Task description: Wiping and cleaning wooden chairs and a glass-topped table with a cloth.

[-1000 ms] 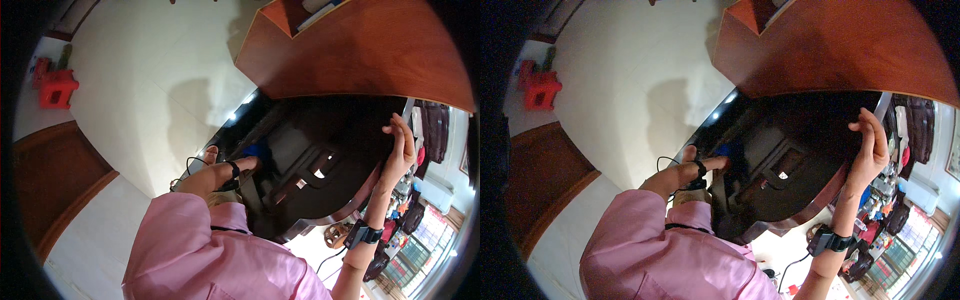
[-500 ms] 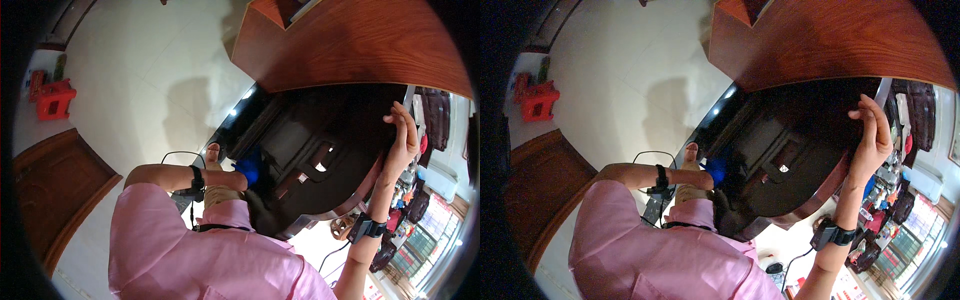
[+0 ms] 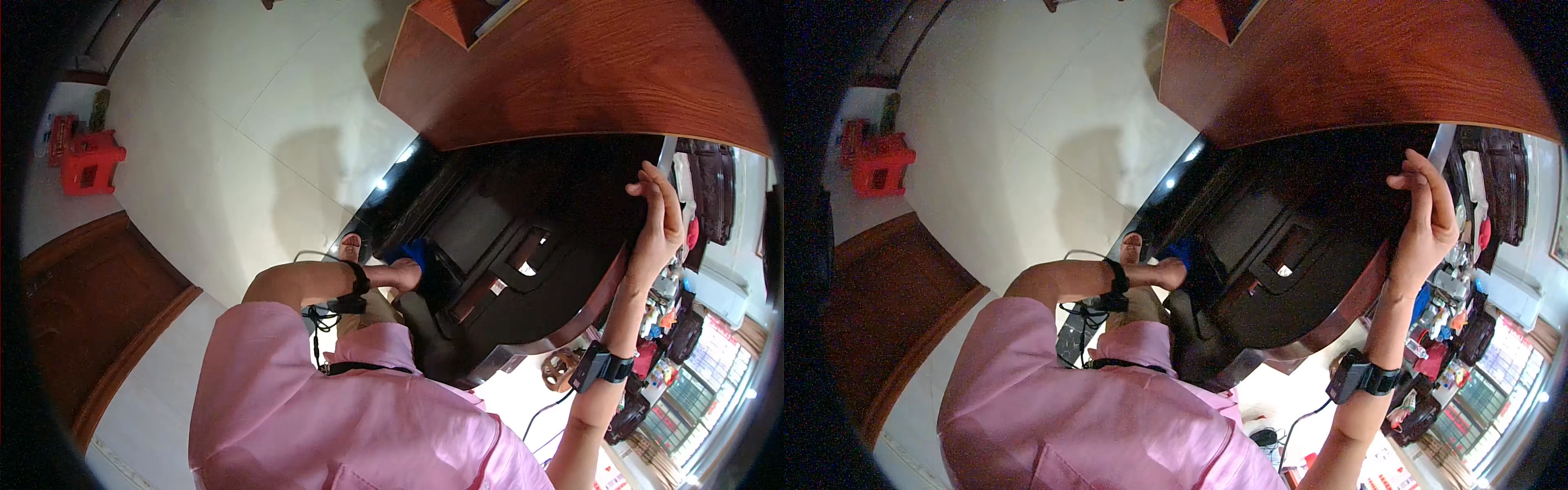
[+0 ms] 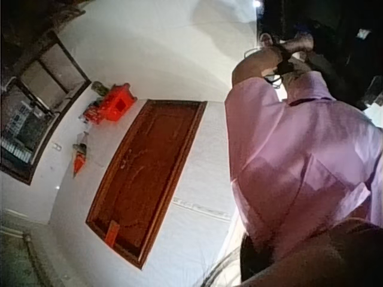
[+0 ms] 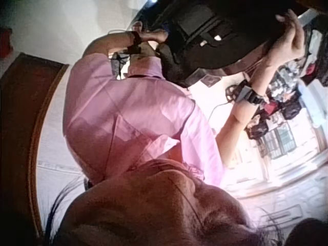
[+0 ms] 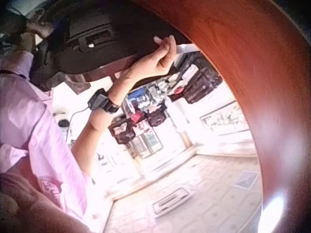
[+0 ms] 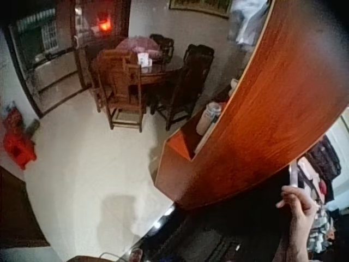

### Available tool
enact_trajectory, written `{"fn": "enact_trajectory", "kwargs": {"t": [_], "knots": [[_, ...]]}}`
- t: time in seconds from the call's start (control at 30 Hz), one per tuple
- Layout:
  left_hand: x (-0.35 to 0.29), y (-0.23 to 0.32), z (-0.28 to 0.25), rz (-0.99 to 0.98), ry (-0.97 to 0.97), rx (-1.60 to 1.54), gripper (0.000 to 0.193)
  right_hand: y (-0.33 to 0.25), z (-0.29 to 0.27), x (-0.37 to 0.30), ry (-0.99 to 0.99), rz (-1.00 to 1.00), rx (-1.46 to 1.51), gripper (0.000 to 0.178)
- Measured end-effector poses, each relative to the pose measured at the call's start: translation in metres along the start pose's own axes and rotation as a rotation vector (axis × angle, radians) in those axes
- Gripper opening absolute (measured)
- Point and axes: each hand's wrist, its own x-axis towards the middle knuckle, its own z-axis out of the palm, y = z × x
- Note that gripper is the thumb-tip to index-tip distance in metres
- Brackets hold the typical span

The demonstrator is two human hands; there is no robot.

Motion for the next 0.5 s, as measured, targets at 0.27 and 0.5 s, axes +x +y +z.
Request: {"fn": "enact_trajectory", "kwargs": {"t": [0.27,0.5], "knots": [[-0.072,0.093,-0.117,-0.022,-0.019,-0.191,0.022,0.001,-0.005,0.0,-0.007,0.015,0.035,0.024],[-0.079,0.079,-0.08,-0.042,0.073,-0.447,0.025,-0.001,0.002,-0.002,0.008,0.055,0.137,0.021]]}}
